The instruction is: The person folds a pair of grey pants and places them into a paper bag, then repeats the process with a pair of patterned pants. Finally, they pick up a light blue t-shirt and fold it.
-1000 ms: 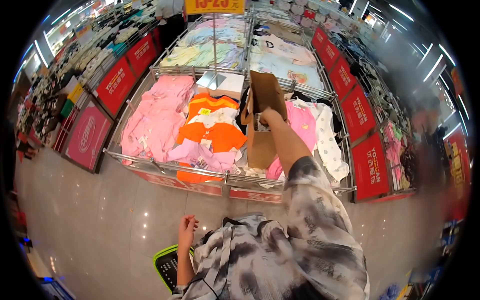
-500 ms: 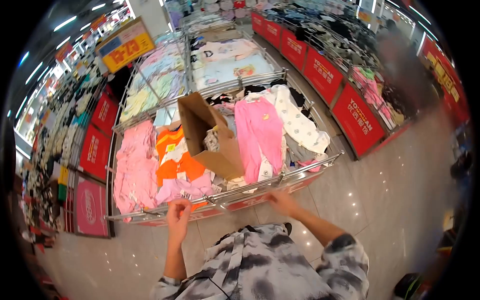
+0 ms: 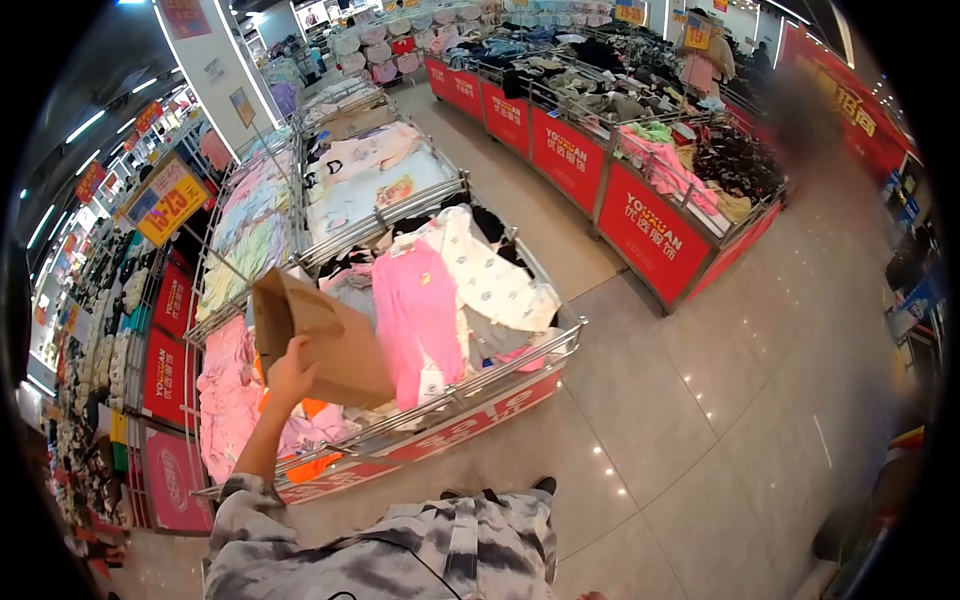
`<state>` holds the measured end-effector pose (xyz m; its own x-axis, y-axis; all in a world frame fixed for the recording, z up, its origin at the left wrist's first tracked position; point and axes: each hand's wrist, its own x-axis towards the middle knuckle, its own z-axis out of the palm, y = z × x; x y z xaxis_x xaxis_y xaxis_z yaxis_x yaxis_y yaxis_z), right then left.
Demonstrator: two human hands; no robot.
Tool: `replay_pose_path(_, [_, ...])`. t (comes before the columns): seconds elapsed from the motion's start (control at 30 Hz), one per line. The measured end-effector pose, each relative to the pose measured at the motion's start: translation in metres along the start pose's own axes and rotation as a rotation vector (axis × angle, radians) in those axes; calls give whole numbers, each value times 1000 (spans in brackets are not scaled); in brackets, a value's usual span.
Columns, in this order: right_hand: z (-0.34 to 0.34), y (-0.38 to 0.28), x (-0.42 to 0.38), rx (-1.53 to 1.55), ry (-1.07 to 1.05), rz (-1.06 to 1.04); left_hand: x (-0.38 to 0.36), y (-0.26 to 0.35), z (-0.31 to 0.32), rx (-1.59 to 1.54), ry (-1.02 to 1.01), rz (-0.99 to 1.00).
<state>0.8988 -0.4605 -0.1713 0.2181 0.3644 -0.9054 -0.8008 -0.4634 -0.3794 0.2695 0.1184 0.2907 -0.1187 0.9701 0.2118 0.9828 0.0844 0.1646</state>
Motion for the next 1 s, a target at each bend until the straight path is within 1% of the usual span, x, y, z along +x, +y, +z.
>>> replay_pose_path(0.03, [-2, 12, 10, -26, -53, 21, -2, -4, 3, 10, 3, -7])
replay_pose_path(0.1, [-16, 31, 49, -53, -204, 38, -9, -5, 3, -111, 131, -72])
replay_pose_path(0.13, [8, 15, 45, -100, -259, -23, -13, -7, 3, -135, 197, -64])
replay_pose_path(0.17, [20, -5, 48, -146, -318, -83, -15, -11, 2, -157, 266, -57])
replay_pose_path(0.2, [25, -28, 73, -215, -299, -30, -18, -13, -2, -156, 214, -127])
replay_pose_path(0.23, [37, -59, 69, -276, -296, -21, -22, -18, -5, -152, 156, -197])
replay_pose_path(0.27, [51, -95, 67, -350, -286, -12, -26, -25, -3, -76, 162, -139])
replay_pose_path(0.33, [103, -182, 24, -477, -262, -8, -32, -17, -12, -68, 36, -207])
replay_pose_path(0.37, [110, -215, 17, -519, -250, -4, -31, -8, -17, -67, -22, -239])
replay_pose_path(0.4, [105, -240, 37, -529, -201, 32, -30, 7, -18, -70, 76, -294])
replay_pose_path(0.5, [89, -322, 57, -640, -64, -8, -15, 19, -6, 186, 118, -328])
replay_pose_path(0.6, [67, -391, 81, -698, 25, -86, 10, 28, 7, 208, 138, -321])
replay_pose_path(0.7, [59, -442, 106, -535, 66, -110, 45, 29, 14, 265, 199, -365])
replay_pose_path(0.77, [59, -467, 113, -554, -67, -120, 69, 38, 13, 322, 242, -412])
replay_pose_path(0.83, [75, -492, 116, -599, -190, -140, 93, 65, 9, 327, 261, -462])
replay_pose_path(0.87, [84, -507, 116, -632, -244, -152, 104, 77, 8, 309, 238, -486])
replay_pose_path(0.97, [116, -560, 144, -936, -314, -216, 147, 122, 14, 334, 214, -533])
replay_pose_path(1.0, [136, -583, 155, -866, -287, -183, 160, 128, 19, 354, 209, -547])
